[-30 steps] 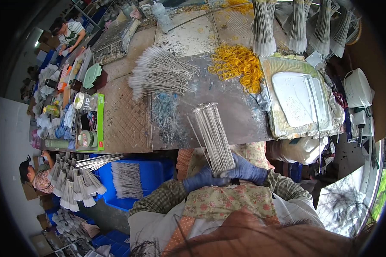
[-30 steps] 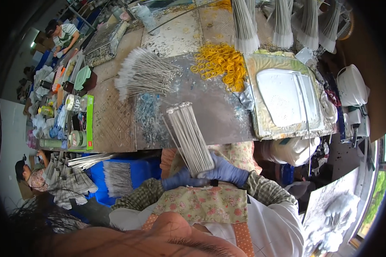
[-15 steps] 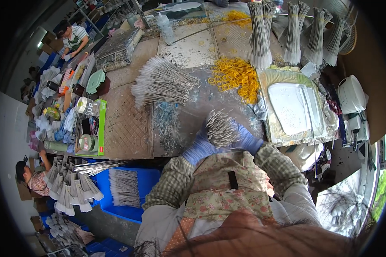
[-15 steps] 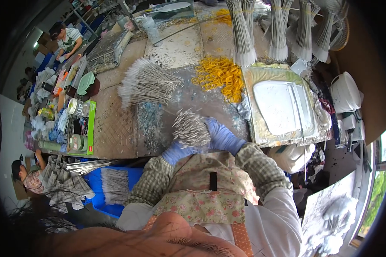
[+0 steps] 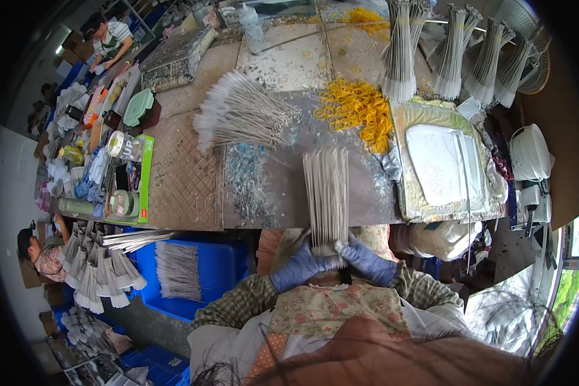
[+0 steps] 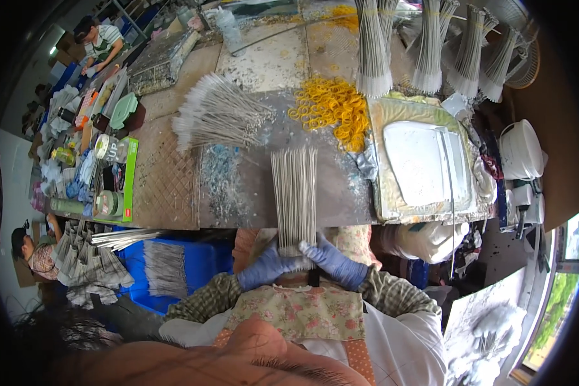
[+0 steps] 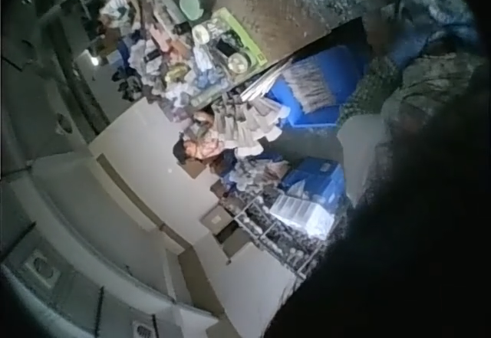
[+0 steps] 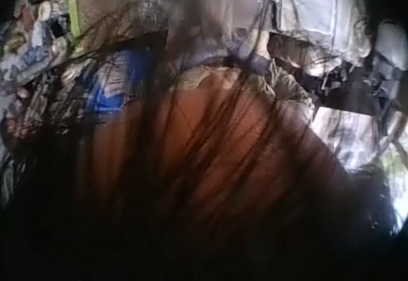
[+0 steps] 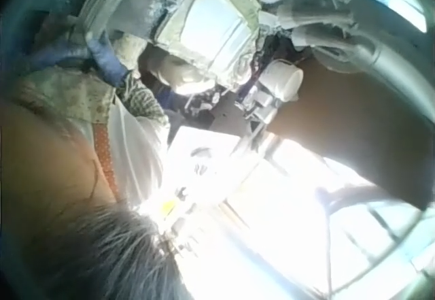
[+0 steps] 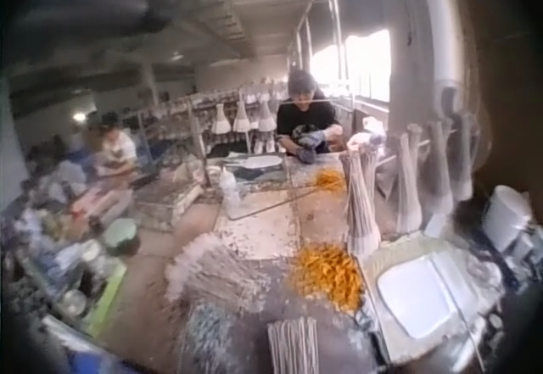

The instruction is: Bundling fiber strands, securing them with rubber bands, and applying adhesive or coating to the ends.

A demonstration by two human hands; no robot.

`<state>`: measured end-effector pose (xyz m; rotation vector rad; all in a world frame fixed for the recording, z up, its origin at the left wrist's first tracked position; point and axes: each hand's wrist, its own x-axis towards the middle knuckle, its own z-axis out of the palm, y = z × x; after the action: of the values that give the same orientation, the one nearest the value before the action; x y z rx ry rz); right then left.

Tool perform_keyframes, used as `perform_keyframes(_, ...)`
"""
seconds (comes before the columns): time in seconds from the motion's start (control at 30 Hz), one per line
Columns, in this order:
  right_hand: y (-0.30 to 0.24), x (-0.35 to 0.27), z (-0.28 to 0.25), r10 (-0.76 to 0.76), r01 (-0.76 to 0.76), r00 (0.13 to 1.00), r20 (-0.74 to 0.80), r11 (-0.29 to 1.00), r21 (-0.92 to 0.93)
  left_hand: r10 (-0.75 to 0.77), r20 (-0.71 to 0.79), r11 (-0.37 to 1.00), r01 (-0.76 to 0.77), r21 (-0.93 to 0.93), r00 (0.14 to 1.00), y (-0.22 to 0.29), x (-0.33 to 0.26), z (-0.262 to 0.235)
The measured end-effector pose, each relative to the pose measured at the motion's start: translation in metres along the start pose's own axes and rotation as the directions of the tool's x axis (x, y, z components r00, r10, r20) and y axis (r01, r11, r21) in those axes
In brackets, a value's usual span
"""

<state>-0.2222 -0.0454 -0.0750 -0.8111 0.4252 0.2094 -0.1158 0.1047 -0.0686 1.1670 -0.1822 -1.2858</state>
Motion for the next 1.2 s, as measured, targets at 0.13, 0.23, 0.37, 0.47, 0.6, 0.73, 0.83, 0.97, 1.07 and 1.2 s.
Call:
perform_keyframes(0.13, -0.018, -0.010, 0.024, 0.026, -0.026, 0.999, -0.029, 1.000, 0.002, -0.014, -0.016, 0.986, 0.016, 0.166, 1.000, 0.002, -0.001, -0.005)
perform_keyframes(0.23, -0.006, -0.011, 0.019, -0.380, 0.360, 0.923, -0.060, 0.908, -0.214, 0.382, 0.047, 0.836, -0.367, 0.408, 0.923, 0.005, -0.003, 0.002)
perform_keyframes(0.37, 0.013, 0.007, -0.012, -0.043, 0.019, 0.990, -0.132, 0.984, -0.178, 0.050, -0.116, 0.993, -0.037, 0.109, 0.992, -0.023, 0.011, -0.009)
perform_keyframes(0.47, 0.010, -0.008, 0.011, -0.368, 0.346, 0.917, -0.153, 0.925, -0.154, 0.290, -0.012, 0.926, -0.277, 0.256, 0.957, 0.005, -0.004, 0.007)
perform_keyframes(0.6, 0.007, -0.005, 0.007, -0.307, 0.268, 0.933, -0.185, 0.940, -0.210, 0.168, -0.034, 0.872, -0.133, 0.471, 0.985, 0.009, -0.005, 0.006)
perform_keyframes(0.73, 0.014, 0.019, -0.032, 0.048, -0.062, 0.995, -0.090, 0.985, -0.162, -0.083, 0.154, 0.996, 0.081, 0.024, 0.985, 0.001, 0.010, -0.004)
perform_keyframes(0.83, -0.003, 0.002, 0.009, -0.089, 0.101, 0.993, 0.081, 0.982, -0.159, -0.098, 0.290, 0.922, 0.197, -0.335, 0.952, -0.028, 0.015, -0.013)
perform_keyframes(0.97, 0.015, -0.001, -0.005, -0.104, 0.164, 0.958, 0.266, 0.964, -0.211, 0.058, 0.267, 0.975, 0.003, -0.221, 0.962, -0.031, -0.004, -0.023)
perform_keyframes(1.07, -0.003, 0.001, -0.005, 0.168, -0.034, 0.903, 0.395, 0.946, -0.323, 0.154, 0.390, 0.968, -0.218, 0.126, 0.908, 0.035, -0.003, -0.017)
perform_keyframes(1.2, -0.024, 0.029, -0.002, -0.158, 0.377, 0.896, 0.415, 0.764, -0.524, 0.392, 0.298, 0.920, -0.362, -0.153, 0.870, 0.071, 0.017, -0.024)
